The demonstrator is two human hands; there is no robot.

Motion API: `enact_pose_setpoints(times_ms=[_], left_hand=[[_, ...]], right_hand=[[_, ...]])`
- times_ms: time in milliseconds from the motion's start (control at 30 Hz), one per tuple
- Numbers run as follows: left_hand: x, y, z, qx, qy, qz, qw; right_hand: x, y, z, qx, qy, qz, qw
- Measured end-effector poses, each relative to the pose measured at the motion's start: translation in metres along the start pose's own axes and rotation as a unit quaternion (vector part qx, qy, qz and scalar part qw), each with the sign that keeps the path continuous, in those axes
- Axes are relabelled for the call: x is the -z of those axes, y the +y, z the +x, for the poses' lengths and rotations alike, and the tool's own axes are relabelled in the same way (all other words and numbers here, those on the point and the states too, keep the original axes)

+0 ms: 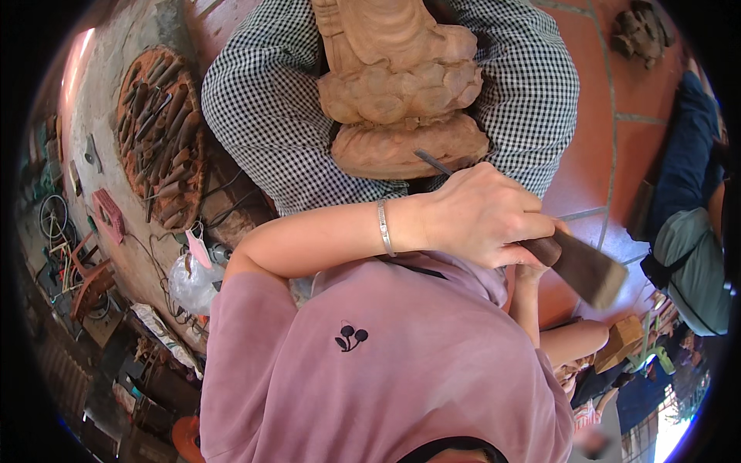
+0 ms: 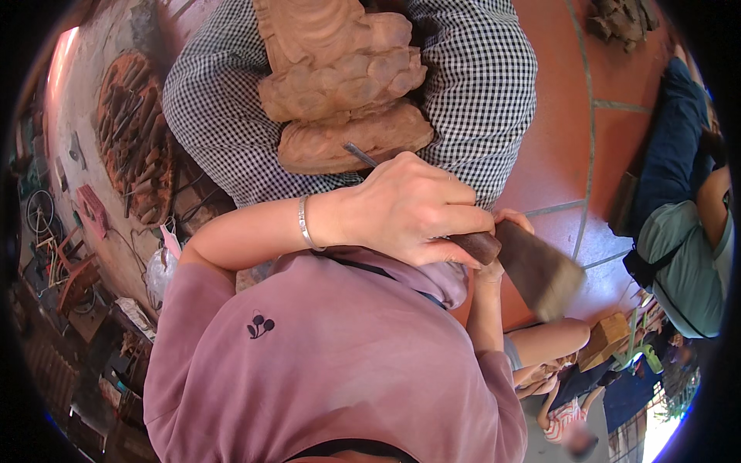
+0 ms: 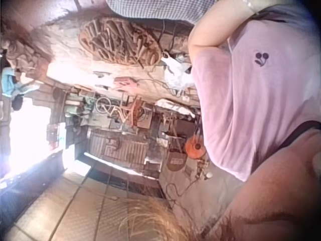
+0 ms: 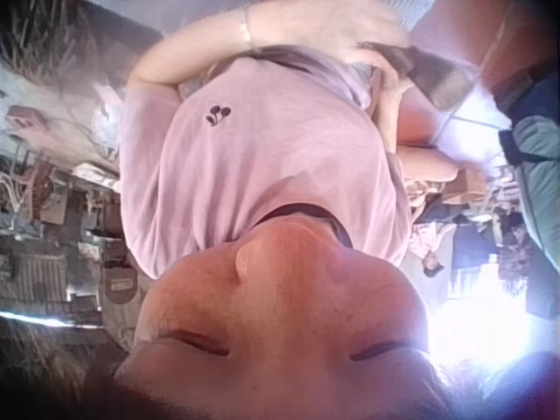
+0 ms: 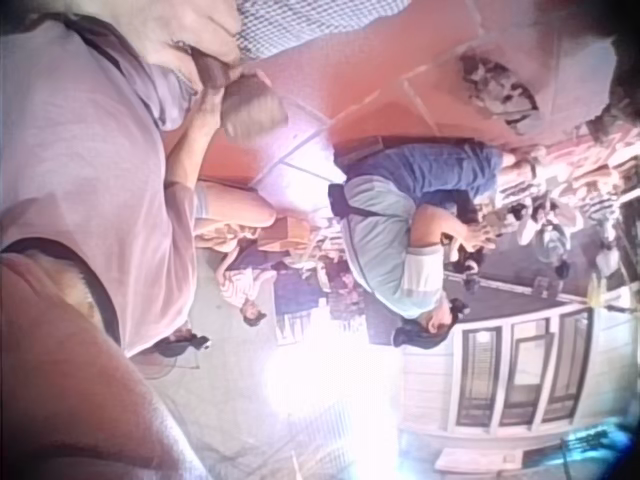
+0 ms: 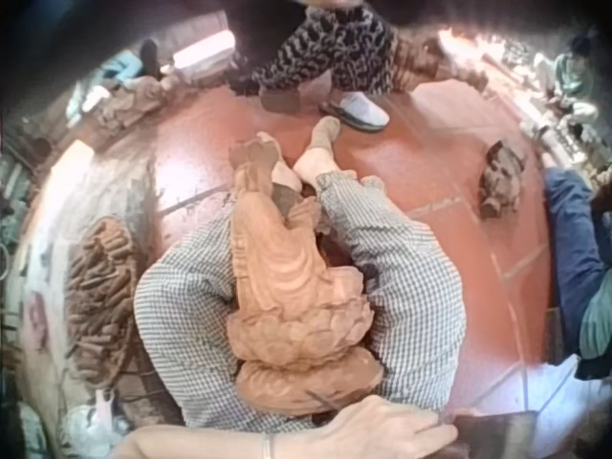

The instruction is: The person carves a wooden sculpture resting on their lap using a chisel and a wooden mallet. They repeatedly strike the chisel to shape the wood, occasionally adjusting the sculpture's position.

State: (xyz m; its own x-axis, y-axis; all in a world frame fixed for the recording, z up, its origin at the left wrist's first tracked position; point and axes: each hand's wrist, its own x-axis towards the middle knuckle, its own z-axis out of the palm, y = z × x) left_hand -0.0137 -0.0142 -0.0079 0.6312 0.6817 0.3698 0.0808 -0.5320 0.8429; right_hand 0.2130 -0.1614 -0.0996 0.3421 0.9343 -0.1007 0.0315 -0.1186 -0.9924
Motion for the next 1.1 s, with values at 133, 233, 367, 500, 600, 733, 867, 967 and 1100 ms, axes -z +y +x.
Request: enact_pose_setpoints(times_ms=[133,233,367,500,600,733,867,967,1100], left_hand=[[0.000,-0.001,-0.003,-0.002,0.003,0.001,1.000],[0.001,0.000,-0.004,-0.017,0.017,-0.009,1.000],[0.001,0.000,-0.003,-0.022,0.014,-0.009,1.000],[0.001,0.000,-0.005,-0.029,0.013,-0.007,0.999],[0.002,-0.002,-0.006,-0.035,0.006,0.001,0.999],[0.001,-0.004,-0.005,-0.053,0.010,-0.022,0.998],[0.006,-0.001,-0.007,-0.050,0.000,-0.014,0.999],[0.007,-0.001,-0.009,-0.062,0.001,-0.025,0.998],[0.006,-0.001,-0.010,-0.067,0.002,-0.012,0.998]], right_hand=[[0.011,-0.004,0.002,0.022,-0.049,-0.184,0.982],[0.007,-0.003,0.003,0.049,-0.027,-0.099,0.993],[-0.013,-0.031,0.000,0.011,-0.010,-0.141,0.990],[0.001,-0.008,-0.001,-0.003,-0.025,-0.052,0.998],[-0.003,-0.014,-0.002,-0.049,0.016,-0.120,0.991],[-0.012,-0.023,0.000,0.010,0.029,-0.106,0.994],[-0.006,-0.018,0.000,0.018,0.027,-0.155,0.987],[-0.014,-0.027,-0.002,0.012,0.038,-0.127,0.991],[-0.008,-0.019,0.001,0.054,0.017,-0.246,0.968]])
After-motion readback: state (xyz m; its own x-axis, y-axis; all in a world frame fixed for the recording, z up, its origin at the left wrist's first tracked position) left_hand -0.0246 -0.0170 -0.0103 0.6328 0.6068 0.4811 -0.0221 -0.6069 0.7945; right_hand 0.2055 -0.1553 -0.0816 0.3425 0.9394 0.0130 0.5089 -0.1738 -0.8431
